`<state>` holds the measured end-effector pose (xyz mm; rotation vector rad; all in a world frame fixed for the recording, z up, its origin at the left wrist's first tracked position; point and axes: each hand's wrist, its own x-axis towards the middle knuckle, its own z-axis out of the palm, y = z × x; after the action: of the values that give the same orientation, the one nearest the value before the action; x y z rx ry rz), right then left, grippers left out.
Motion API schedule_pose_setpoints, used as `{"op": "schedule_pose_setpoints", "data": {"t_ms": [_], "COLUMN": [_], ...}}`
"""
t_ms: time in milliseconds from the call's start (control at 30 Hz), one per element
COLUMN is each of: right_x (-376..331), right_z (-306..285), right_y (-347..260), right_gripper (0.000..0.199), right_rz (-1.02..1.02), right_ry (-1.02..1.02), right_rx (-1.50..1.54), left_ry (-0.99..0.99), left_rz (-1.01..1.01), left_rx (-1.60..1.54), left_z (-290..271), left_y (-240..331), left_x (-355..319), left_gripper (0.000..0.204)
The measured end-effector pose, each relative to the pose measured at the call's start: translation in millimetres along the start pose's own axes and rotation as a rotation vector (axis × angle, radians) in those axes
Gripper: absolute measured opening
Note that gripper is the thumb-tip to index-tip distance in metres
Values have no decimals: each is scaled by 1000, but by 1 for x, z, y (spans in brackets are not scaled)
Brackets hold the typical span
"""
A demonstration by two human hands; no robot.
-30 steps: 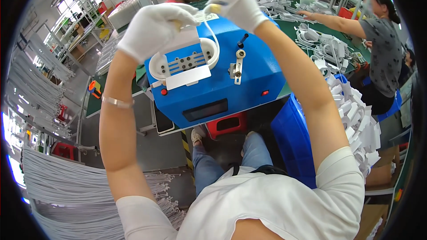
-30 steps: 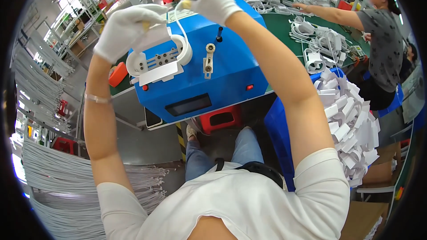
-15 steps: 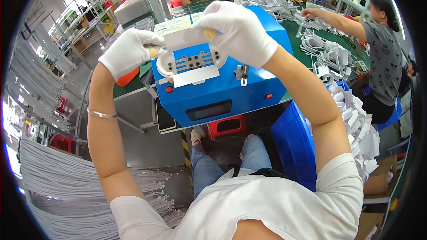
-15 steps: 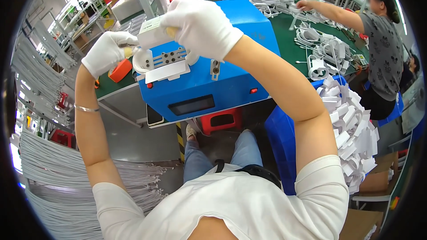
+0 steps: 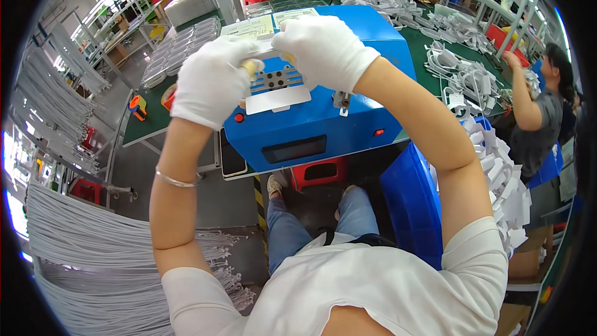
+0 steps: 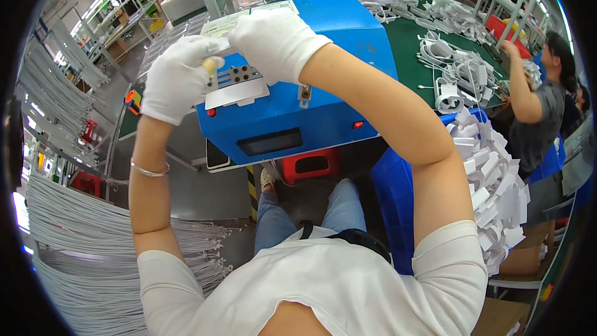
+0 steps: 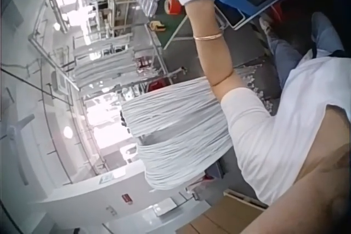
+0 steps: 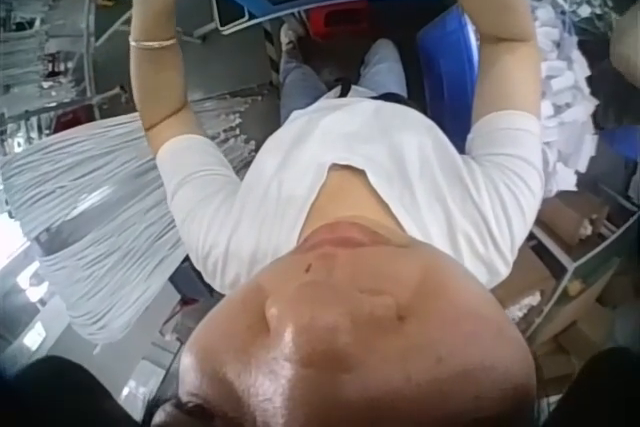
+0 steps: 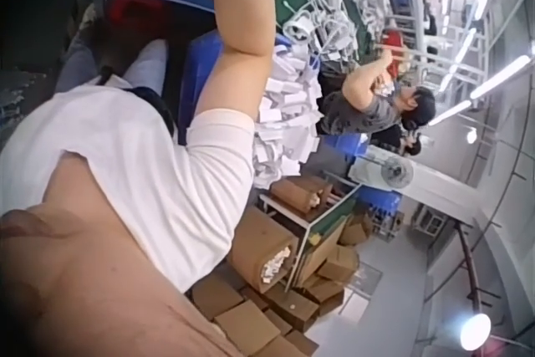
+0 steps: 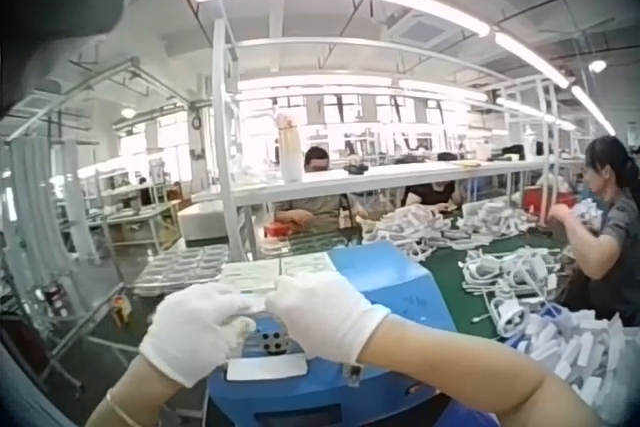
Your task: Use a winding machine to bundle and tie white electrical cables in a factory assembly line.
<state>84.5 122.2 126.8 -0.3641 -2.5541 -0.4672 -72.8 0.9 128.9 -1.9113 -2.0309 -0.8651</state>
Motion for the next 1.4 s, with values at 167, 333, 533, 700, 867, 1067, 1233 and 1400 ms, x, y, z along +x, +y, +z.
{"op": "schedule_pose_setpoints", "data": {"t_ms": [167,333,533,700,867,1067,1233,1400], "right_x": [15,11,8,11,7,14,31,21], "right_z": [-5,16,7,15,11,4,-12,0], "right_y": [8,11,-1,3,0,-3,-7,-2], "right_gripper": [33,23,18,22,22,13,12,30], "right_rz": [354,272,262,154,-28,89,443,440], "right_ry": [-221,6,14,167,207,84,-284,-246], "right_rx": [460,902,748,639,395,428,871,982], "left_ry": [288,354,211,25,62,134,132,346], "left_rz": [344,367,120,38,16,121,89,114], "left_rx": [52,85,62,-56,-130,-192,-160,-189], "left_z": [18,21,15,20,22,26,25,27], "left_y": [-13,-17,-8,-17,-16,-23,-23,-25], "left_x": [1,6,12,10,8,9,9,-6], "left_gripper": [21,19,32,29,23,13,14,22]}}
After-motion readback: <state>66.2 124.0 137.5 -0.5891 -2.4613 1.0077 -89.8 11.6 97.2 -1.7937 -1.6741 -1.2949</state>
